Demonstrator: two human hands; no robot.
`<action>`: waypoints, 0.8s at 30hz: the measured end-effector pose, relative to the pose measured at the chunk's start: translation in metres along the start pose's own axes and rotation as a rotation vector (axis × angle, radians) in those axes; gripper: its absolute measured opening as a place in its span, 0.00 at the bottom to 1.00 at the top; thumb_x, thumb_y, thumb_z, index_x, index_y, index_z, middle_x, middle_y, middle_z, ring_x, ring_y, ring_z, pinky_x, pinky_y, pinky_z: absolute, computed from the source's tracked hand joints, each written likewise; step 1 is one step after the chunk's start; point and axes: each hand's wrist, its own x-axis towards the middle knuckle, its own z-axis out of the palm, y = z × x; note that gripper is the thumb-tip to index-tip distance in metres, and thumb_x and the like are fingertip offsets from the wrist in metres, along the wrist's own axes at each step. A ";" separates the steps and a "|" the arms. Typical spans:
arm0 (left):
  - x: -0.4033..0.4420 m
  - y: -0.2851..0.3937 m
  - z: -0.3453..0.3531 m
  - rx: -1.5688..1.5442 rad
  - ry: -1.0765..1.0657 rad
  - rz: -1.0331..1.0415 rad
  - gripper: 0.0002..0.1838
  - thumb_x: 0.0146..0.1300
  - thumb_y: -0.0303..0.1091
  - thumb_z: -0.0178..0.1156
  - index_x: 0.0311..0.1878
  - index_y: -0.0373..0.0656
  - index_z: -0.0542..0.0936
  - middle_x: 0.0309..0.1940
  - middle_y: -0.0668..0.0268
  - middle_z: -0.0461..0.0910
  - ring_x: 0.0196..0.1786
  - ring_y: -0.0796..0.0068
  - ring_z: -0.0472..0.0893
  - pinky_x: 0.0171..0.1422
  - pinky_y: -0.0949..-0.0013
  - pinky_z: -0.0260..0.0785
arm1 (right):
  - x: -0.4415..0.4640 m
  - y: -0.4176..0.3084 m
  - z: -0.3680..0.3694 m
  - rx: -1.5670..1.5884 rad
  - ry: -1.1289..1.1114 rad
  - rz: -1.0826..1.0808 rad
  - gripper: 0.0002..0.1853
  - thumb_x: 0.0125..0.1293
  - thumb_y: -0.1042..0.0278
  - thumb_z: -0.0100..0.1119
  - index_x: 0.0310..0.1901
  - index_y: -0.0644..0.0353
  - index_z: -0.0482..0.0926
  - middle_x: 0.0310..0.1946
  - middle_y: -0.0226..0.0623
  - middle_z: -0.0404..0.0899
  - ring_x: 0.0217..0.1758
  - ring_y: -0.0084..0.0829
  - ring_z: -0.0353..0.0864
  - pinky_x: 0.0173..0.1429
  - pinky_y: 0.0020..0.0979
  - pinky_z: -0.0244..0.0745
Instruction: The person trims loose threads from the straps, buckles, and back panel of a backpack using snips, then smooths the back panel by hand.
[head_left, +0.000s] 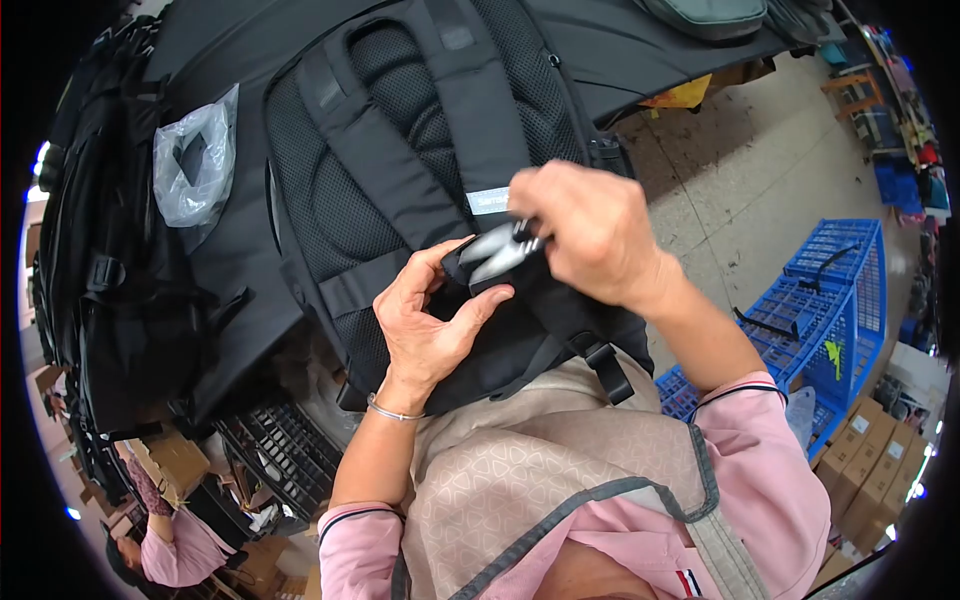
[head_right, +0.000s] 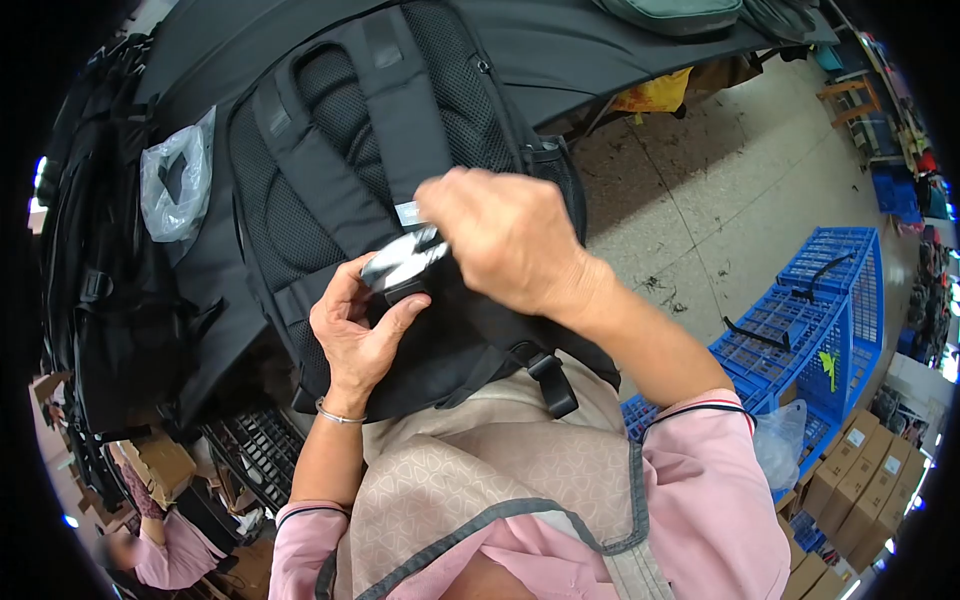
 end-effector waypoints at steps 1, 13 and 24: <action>0.001 0.000 0.003 -0.027 0.031 0.026 0.27 0.51 0.34 0.82 0.53 0.36 0.83 0.37 0.67 0.87 0.37 0.84 0.83 0.43 0.78 0.75 | -0.002 0.008 0.002 0.055 0.041 0.121 0.13 0.51 0.82 0.63 0.40 0.60 0.78 0.31 0.35 0.81 0.33 0.38 0.85 0.35 0.35 0.80; 0.004 0.001 0.003 -0.177 0.012 0.054 0.28 0.60 0.32 0.77 0.60 0.31 0.80 0.45 0.63 0.87 0.47 0.78 0.86 0.53 0.76 0.78 | -0.025 -0.006 -0.027 0.096 0.035 0.191 0.14 0.55 0.67 0.77 0.41 0.61 0.85 0.34 0.35 0.86 0.31 0.32 0.79 0.34 0.30 0.73; 0.003 0.000 0.001 -0.151 -0.007 0.050 0.29 0.58 0.34 0.78 0.60 0.31 0.80 0.46 0.61 0.87 0.47 0.77 0.86 0.53 0.75 0.79 | -0.022 -0.003 -0.014 0.058 0.052 0.097 0.12 0.54 0.62 0.76 0.36 0.56 0.84 0.28 0.28 0.82 0.29 0.30 0.78 0.32 0.30 0.75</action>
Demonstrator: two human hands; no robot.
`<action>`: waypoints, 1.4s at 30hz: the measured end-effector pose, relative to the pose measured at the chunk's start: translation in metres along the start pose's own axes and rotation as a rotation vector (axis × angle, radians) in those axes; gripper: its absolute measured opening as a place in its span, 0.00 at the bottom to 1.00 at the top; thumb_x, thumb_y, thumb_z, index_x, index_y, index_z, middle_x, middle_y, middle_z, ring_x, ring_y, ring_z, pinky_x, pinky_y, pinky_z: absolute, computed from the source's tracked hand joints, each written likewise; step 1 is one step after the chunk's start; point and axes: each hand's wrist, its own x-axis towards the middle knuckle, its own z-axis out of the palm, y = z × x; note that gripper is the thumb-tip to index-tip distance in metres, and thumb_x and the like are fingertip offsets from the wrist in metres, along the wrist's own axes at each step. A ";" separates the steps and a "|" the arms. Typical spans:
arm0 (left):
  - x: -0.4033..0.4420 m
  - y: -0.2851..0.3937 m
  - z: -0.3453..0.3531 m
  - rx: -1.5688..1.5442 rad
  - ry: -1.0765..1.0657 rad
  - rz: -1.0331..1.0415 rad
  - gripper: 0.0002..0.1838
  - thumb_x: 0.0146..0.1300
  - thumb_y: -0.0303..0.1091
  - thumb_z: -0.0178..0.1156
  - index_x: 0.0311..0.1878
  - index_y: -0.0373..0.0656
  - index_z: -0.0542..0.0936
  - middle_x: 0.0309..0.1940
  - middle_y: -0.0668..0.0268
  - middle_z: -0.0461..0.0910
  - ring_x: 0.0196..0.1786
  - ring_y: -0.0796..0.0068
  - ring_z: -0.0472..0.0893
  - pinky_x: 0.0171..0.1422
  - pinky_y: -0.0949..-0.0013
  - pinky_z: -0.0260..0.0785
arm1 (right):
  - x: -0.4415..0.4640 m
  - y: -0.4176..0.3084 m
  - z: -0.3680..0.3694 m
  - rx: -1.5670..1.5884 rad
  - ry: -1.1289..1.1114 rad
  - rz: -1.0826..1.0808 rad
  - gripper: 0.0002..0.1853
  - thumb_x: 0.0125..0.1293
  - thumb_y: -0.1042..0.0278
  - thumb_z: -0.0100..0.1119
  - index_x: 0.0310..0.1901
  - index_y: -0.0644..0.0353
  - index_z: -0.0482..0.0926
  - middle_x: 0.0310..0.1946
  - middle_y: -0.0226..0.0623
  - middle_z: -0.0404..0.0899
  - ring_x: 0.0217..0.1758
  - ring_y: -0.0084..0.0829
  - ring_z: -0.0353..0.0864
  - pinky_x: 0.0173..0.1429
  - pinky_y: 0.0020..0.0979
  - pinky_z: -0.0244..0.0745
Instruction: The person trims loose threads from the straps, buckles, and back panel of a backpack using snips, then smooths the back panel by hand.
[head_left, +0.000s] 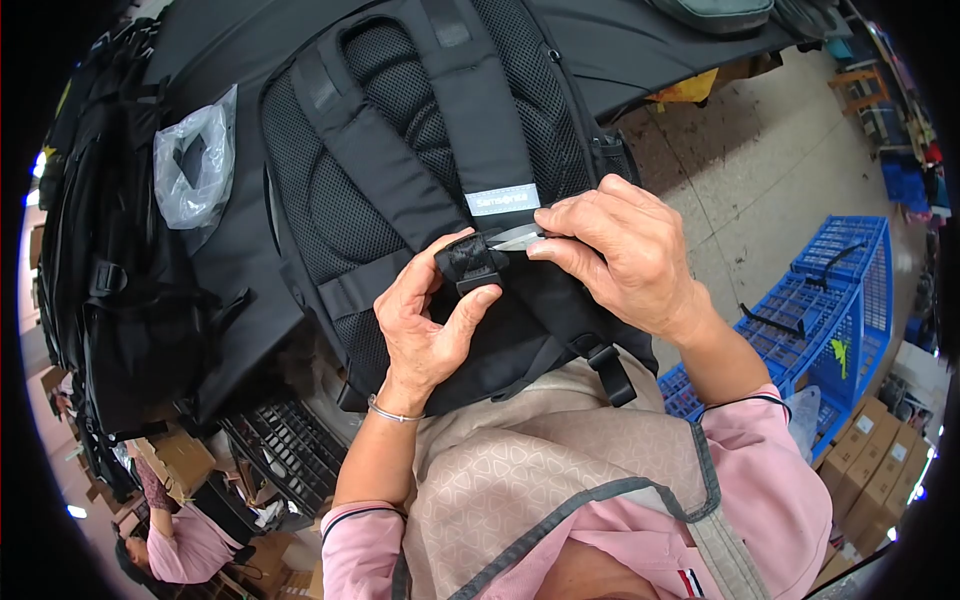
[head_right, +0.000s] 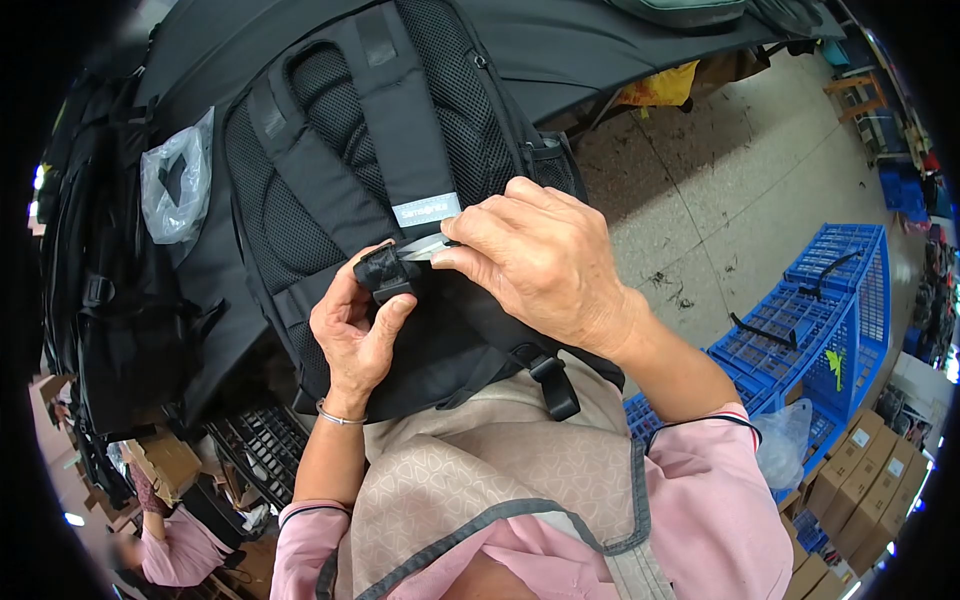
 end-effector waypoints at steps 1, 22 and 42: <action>0.000 0.000 0.000 0.005 0.001 0.002 0.29 0.58 0.34 0.78 0.60 0.31 0.80 0.46 0.61 0.87 0.47 0.77 0.86 0.53 0.75 0.79 | 0.001 0.000 0.001 -0.005 0.004 -0.010 0.12 0.54 0.62 0.76 0.36 0.56 0.83 0.28 0.28 0.82 0.30 0.30 0.78 0.32 0.30 0.75; 0.003 0.001 0.001 0.273 -0.140 0.257 0.42 0.42 0.63 0.78 0.55 0.40 0.83 0.45 0.60 0.85 0.48 0.62 0.86 0.58 0.63 0.78 | -0.016 0.001 -0.031 0.588 -0.011 0.568 0.21 0.61 0.80 0.67 0.56 0.59 0.79 0.49 0.32 0.81 0.48 0.19 0.81 0.44 0.21 0.76; 0.004 0.009 0.010 0.450 -0.113 0.621 0.18 0.43 0.28 0.82 0.40 0.42 0.88 0.61 0.55 0.81 0.69 0.57 0.76 0.73 0.55 0.69 | -0.006 -0.008 0.024 1.102 -0.331 0.947 0.12 0.70 0.63 0.64 0.44 0.65 0.85 0.32 0.24 0.80 0.34 0.14 0.75 0.38 0.19 0.70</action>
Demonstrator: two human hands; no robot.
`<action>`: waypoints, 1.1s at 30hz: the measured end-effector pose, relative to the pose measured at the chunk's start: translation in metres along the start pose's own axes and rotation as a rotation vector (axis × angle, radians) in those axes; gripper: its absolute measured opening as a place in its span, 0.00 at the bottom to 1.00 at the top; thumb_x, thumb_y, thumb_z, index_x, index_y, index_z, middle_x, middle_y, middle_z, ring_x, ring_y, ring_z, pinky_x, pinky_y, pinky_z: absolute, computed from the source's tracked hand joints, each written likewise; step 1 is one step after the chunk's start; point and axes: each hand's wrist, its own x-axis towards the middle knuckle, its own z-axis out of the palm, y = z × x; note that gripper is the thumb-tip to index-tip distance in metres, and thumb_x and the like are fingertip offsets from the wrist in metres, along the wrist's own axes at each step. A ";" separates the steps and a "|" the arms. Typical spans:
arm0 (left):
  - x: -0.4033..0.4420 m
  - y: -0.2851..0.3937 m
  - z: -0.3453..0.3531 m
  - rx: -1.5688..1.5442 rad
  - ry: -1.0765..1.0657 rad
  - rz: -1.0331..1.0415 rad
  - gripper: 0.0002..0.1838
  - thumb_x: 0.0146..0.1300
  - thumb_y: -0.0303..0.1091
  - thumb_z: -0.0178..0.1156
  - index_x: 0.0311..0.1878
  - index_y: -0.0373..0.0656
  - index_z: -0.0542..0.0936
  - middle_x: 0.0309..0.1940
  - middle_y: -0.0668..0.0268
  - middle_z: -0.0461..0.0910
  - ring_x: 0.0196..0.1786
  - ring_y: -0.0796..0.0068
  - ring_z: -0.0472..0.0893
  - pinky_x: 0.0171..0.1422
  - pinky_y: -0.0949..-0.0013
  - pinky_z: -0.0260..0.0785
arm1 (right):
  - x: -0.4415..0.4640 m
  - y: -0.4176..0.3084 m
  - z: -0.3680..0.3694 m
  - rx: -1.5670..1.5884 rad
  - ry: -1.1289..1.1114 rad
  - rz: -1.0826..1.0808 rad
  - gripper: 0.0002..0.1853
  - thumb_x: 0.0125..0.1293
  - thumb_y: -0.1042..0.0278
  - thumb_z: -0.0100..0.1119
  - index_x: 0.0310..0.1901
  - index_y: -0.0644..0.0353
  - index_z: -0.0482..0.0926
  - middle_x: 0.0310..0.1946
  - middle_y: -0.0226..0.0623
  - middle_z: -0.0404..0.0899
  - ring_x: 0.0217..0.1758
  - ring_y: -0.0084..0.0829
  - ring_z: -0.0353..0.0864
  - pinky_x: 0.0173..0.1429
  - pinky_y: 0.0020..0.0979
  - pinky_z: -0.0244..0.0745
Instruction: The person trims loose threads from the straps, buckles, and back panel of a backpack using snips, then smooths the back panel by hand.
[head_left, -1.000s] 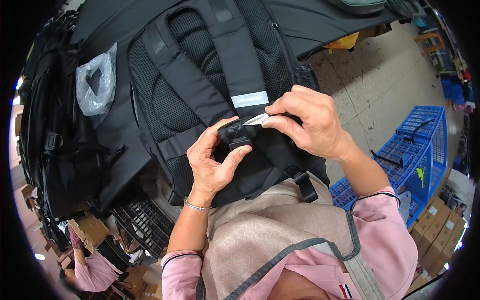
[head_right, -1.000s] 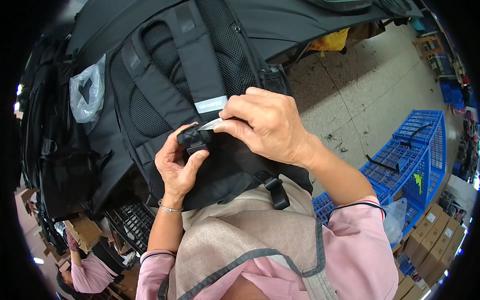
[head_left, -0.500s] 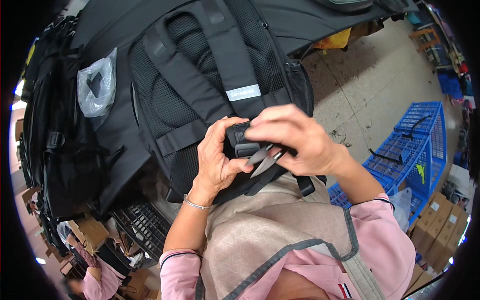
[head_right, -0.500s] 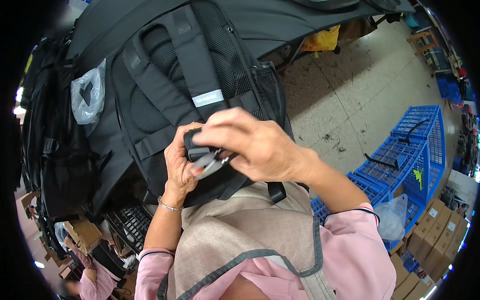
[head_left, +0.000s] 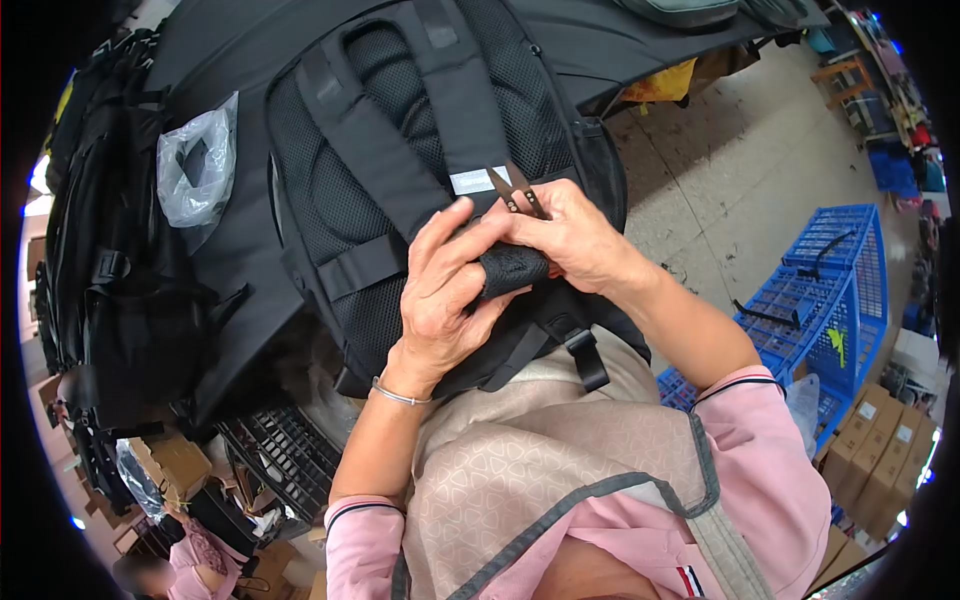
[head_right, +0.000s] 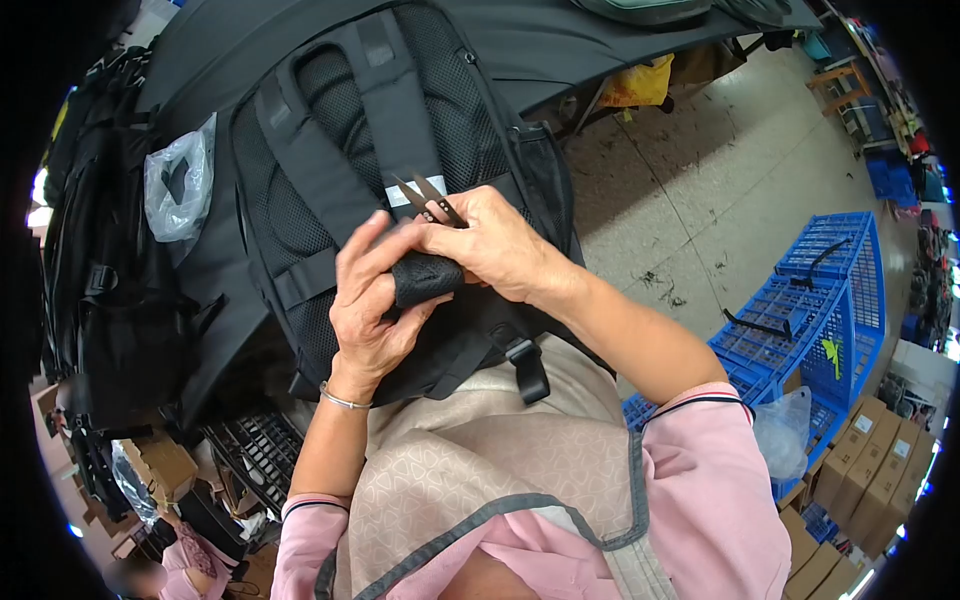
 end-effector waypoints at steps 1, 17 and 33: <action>-0.001 0.001 0.003 -0.025 0.056 -0.048 0.16 0.44 0.26 0.81 0.39 0.41 0.88 0.51 0.59 0.86 0.61 0.58 0.81 0.68 0.57 0.73 | -0.004 -0.009 0.001 -0.060 0.036 -0.033 0.13 0.70 0.63 0.65 0.46 0.66 0.85 0.32 0.25 0.81 0.35 0.15 0.76 0.39 0.20 0.71; -0.009 0.000 0.004 0.003 0.038 -0.168 0.15 0.43 0.25 0.81 0.27 0.36 0.81 0.49 0.57 0.85 0.45 0.67 0.85 0.50 0.67 0.80 | -0.047 -0.004 -0.001 -0.956 0.343 -0.657 0.07 0.64 0.67 0.71 0.35 0.59 0.84 0.26 0.33 0.81 0.27 0.30 0.78 0.32 0.31 0.73; -0.118 0.035 -0.129 -0.228 -0.069 -0.884 0.35 0.43 0.11 0.55 0.58 0.47 0.86 0.68 0.53 0.74 0.65 0.64 0.79 0.61 0.68 0.79 | -0.031 -0.009 0.053 -0.292 0.043 -0.402 0.13 0.66 0.77 0.67 0.51 0.63 0.80 0.40 0.28 0.80 0.41 0.17 0.79 0.45 0.21 0.76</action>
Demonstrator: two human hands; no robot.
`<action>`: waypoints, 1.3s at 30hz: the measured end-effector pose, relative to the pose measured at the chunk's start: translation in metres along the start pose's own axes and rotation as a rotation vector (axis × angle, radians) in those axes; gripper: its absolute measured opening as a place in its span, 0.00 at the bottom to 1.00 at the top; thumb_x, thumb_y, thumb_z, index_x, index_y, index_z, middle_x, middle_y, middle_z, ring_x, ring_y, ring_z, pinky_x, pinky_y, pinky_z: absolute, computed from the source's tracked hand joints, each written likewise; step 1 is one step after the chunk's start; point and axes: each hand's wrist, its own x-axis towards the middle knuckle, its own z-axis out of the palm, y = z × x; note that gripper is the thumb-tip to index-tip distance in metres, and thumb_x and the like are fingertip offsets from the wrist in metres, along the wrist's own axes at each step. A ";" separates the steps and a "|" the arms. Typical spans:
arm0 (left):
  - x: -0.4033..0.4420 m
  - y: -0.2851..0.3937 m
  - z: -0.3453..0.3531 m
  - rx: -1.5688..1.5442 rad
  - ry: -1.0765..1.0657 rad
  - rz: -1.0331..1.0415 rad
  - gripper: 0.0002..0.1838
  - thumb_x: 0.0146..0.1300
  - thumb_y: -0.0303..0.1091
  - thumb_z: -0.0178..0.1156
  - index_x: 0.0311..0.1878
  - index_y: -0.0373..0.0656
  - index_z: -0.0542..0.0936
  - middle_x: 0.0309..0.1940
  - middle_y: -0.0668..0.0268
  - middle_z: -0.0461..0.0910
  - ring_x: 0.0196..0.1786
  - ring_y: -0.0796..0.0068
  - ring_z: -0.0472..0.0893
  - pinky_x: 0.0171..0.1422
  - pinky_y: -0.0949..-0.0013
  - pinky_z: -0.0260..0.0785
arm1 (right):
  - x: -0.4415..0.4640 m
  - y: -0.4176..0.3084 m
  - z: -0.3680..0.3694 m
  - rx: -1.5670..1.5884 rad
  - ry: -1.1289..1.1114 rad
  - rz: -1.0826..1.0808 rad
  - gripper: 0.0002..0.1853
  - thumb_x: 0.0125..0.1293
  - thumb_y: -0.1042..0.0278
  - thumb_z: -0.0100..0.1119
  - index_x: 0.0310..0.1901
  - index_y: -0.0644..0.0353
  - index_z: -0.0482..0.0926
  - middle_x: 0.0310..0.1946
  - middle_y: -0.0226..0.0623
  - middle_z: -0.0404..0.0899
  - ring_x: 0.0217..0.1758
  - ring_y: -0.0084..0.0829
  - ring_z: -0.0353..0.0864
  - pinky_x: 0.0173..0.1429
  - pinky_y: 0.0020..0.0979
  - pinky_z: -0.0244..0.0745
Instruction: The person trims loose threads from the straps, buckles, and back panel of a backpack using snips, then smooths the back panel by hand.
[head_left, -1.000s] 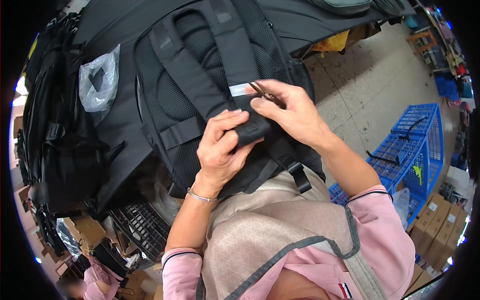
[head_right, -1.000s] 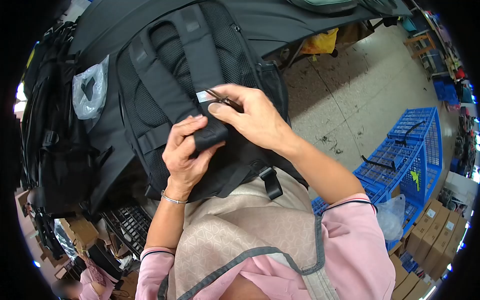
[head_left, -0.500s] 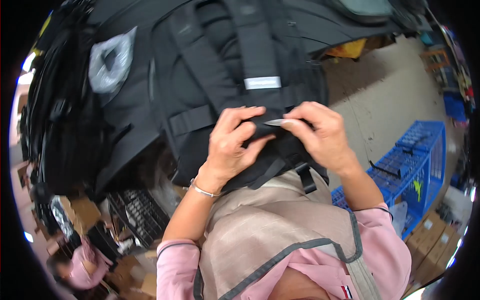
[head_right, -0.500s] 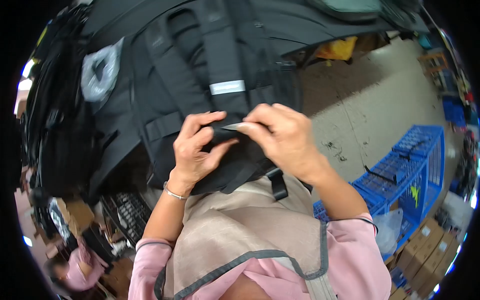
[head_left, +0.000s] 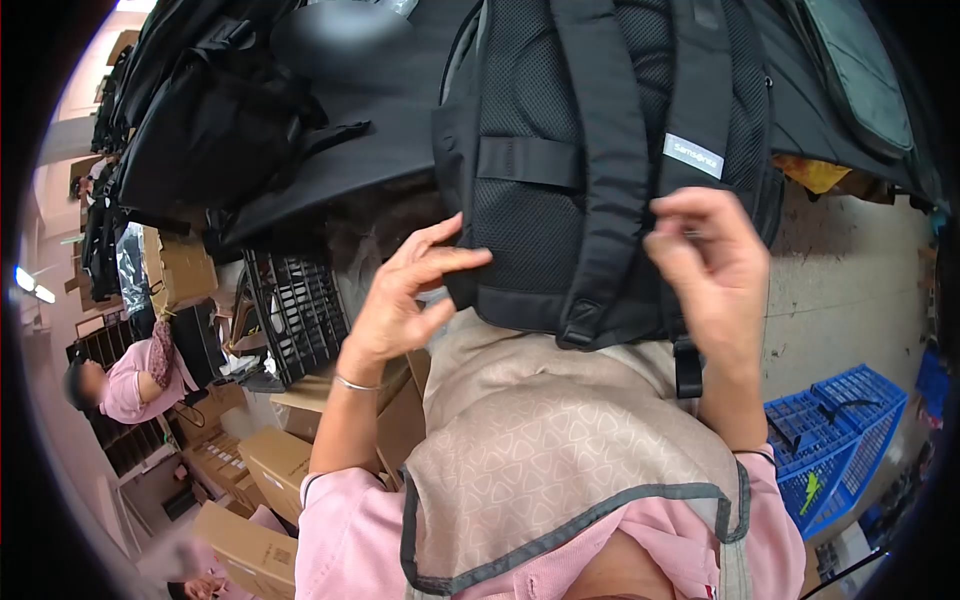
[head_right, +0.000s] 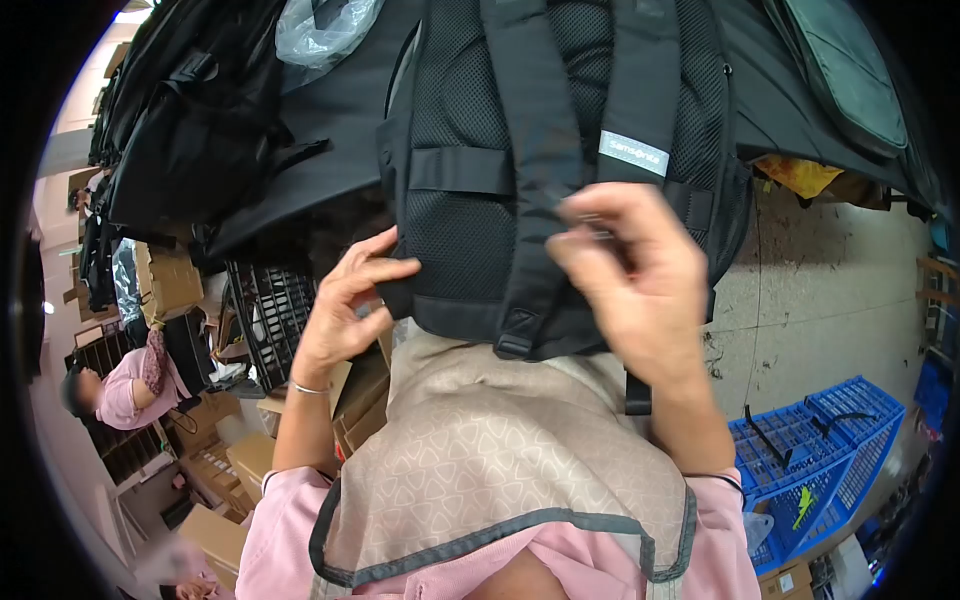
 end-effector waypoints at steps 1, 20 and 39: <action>-0.001 -0.003 0.002 0.050 -0.025 0.061 0.35 0.42 0.13 0.58 0.57 0.48 0.87 0.65 0.52 0.75 0.62 0.67 0.81 0.56 0.70 0.80 | -0.001 0.003 0.016 -0.027 -0.082 0.002 0.12 0.66 0.77 0.67 0.50 0.62 0.80 0.40 0.29 0.81 0.43 0.19 0.81 0.45 0.23 0.77; 0.003 0.029 -0.024 -0.730 0.203 0.179 0.18 0.70 0.45 0.63 0.31 0.43 0.72 0.52 0.43 0.83 0.47 0.55 0.87 0.62 0.50 0.78 | -0.002 0.065 0.077 -0.239 -0.275 -0.052 0.16 0.56 0.83 0.66 0.45 0.60 0.76 0.37 0.41 0.85 0.41 0.40 0.89 0.45 0.35 0.81; -0.024 0.027 -0.130 0.346 1.207 0.245 0.26 0.80 0.43 0.34 0.54 0.42 0.83 0.33 0.68 0.77 0.35 0.76 0.70 0.40 0.72 0.65 | 0.004 0.061 0.082 -0.166 -0.283 0.081 0.08 0.63 0.81 0.68 0.41 0.63 0.79 0.30 0.28 0.79 0.34 0.19 0.78 0.42 0.22 0.75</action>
